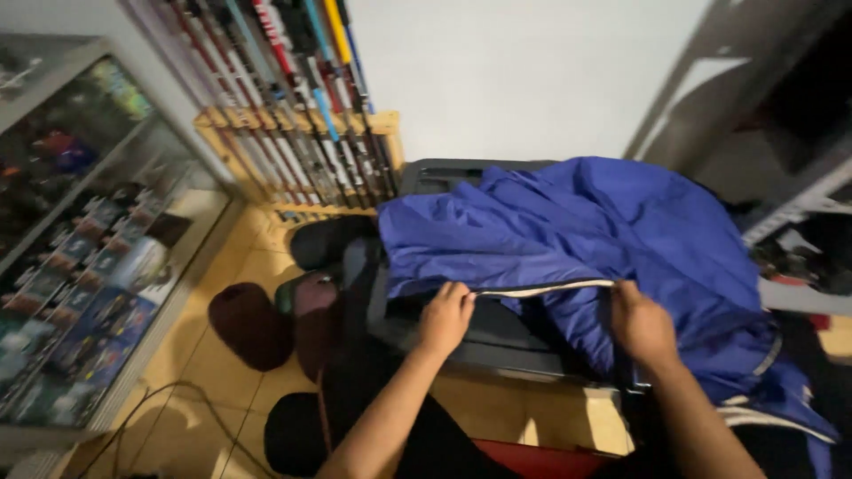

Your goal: Unfolding and spreading out a blue sleeping bag with a white fleece interior on top of a plastic storage bin.

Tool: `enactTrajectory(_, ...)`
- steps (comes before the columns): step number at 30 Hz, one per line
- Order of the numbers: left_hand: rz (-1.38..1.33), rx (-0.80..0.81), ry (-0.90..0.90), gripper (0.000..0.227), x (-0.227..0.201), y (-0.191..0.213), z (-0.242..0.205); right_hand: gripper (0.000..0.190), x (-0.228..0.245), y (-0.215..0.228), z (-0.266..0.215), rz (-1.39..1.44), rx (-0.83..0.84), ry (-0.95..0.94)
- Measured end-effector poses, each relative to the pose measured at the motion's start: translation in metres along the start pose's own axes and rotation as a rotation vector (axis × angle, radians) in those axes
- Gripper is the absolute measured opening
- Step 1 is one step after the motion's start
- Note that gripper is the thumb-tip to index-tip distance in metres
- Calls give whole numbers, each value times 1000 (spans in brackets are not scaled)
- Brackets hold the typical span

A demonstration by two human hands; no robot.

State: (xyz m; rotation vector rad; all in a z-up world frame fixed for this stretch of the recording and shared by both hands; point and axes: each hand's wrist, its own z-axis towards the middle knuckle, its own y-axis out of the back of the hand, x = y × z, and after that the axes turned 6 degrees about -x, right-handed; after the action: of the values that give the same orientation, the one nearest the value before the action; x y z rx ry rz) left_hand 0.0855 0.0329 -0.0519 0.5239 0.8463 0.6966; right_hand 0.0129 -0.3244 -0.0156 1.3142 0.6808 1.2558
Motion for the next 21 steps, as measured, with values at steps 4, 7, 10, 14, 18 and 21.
enactTrajectory(4, -131, -3, -149, 12, -54, -35, 13, 37, -49, 38, 6, -134, 68, -230)
enactTrajectory(7, -196, 21, -224, 13, -92, -52, 18, 42, -90, 38, -1, -194, 110, -301)
enactTrajectory(10, -244, 27, -260, 14, -121, -58, 21, 41, -112, 25, -5, -153, 75, -287)
enactTrajectory(14, -249, 43, -251, 15, -131, -61, 23, 59, -35, 66, -24, -312, -159, -84)
enactTrajectory(18, -247, 60, -228, 16, -126, -55, 20, 59, 47, 68, -28, -149, -327, 449)
enactTrajectory(21, -201, 45, -200, 16, -122, -34, 19, 54, 74, 28, -26, -184, -224, 574)
